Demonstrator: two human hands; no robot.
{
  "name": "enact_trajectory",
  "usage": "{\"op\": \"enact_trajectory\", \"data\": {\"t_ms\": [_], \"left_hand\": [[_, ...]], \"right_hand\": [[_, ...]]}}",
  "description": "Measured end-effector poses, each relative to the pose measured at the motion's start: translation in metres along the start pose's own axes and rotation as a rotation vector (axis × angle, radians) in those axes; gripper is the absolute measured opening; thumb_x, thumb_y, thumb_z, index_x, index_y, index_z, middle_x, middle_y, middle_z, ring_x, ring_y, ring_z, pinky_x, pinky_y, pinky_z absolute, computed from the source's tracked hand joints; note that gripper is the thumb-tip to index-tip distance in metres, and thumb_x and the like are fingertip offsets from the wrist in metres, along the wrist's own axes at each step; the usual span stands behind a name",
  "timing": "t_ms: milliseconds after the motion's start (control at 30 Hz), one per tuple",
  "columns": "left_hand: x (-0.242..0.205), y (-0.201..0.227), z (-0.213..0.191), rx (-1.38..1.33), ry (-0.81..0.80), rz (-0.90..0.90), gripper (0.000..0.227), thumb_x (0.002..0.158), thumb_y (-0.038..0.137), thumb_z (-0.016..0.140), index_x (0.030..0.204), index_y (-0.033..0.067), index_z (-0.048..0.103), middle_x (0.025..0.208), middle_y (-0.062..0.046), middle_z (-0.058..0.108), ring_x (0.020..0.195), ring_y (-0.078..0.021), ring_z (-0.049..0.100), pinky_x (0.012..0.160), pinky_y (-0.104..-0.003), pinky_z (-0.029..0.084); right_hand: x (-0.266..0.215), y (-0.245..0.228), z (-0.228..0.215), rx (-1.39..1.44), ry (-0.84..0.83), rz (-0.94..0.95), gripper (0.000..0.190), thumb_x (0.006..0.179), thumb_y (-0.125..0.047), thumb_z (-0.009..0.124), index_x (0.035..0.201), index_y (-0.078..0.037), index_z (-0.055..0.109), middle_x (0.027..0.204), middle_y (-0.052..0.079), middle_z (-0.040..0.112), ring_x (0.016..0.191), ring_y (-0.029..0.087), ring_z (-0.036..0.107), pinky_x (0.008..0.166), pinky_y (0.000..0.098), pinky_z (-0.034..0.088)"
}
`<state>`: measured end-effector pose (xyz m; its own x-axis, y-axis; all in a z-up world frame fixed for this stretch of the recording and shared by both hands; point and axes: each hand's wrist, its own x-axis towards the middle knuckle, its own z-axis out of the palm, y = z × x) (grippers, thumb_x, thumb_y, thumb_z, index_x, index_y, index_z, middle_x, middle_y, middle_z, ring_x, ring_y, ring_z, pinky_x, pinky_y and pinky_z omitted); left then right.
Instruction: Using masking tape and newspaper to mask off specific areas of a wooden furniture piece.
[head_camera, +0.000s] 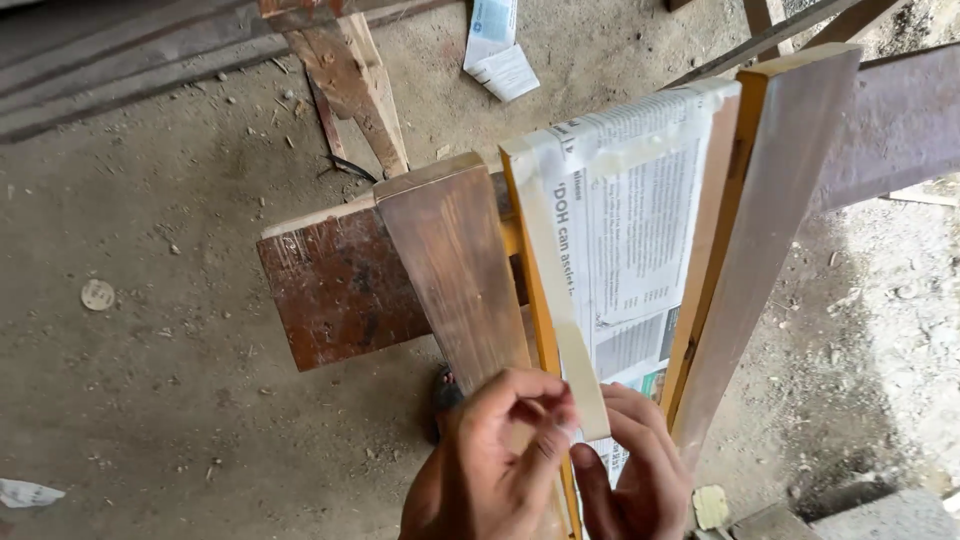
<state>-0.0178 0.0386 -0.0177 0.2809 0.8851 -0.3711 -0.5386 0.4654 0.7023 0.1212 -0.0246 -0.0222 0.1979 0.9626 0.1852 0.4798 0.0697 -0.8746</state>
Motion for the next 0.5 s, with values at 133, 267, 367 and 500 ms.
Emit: {"op": "enact_trajectory", "data": {"t_ms": [133, 267, 367, 500], "left_hand": [[0.052, 0.047, -0.023, 1.149, 0.058, 0.903, 0.012, 0.103, 0.011, 0.065, 0.112, 0.0061, 0.070, 0.107, -0.005, 0.070, 0.094, -0.0157, 0.062, 0.087, -0.031, 0.049], [0.107, 0.085, -0.027, 1.551, -0.057, 1.254, 0.018, 0.109, 0.007, 0.063, 0.125, 0.0037, 0.071, 0.126, -0.006, 0.069, 0.112, -0.0217, 0.059, 0.097, -0.033, 0.045], [0.108, 0.107, -0.020, 1.811, -0.161, 1.201, 0.028, 0.105, 0.007, 0.061, 0.131, 0.0048, 0.073, 0.129, 0.000, 0.068, 0.116, -0.0194, 0.059, 0.095, -0.036, 0.041], [0.112, 0.104, -0.031, 1.873, -0.166, 1.218, 0.030, 0.107, 0.009, 0.060, 0.135, 0.0069, 0.072, 0.134, 0.003, 0.066, 0.119, -0.0182, 0.059, 0.098, -0.034, 0.040]], "right_hand": [[0.012, -0.023, 0.008, -0.145, 0.054, -0.107, 0.030, 0.083, -0.012, 0.075, 0.108, 0.000, 0.066, 0.104, 0.014, 0.072, 0.106, 0.030, 0.073, 0.106, 0.0484, 0.052], [0.017, -0.036, 0.012, -0.255, 0.005, -0.216, 0.037, 0.071, -0.010, 0.081, 0.104, -0.004, 0.067, 0.094, 0.010, 0.071, 0.100, 0.028, 0.073, 0.100, 0.0489, 0.052], [0.015, -0.038, 0.012, -0.268, -0.014, -0.204, 0.038, 0.071, -0.010, 0.086, 0.105, -0.005, 0.069, 0.094, 0.009, 0.072, 0.099, 0.027, 0.074, 0.100, 0.0487, 0.053], [0.011, -0.040, 0.010, -0.246, 0.031, -0.152, 0.039, 0.071, -0.008, 0.086, 0.106, -0.005, 0.067, 0.095, 0.009, 0.073, 0.098, 0.026, 0.075, 0.101, 0.0480, 0.055]]}}
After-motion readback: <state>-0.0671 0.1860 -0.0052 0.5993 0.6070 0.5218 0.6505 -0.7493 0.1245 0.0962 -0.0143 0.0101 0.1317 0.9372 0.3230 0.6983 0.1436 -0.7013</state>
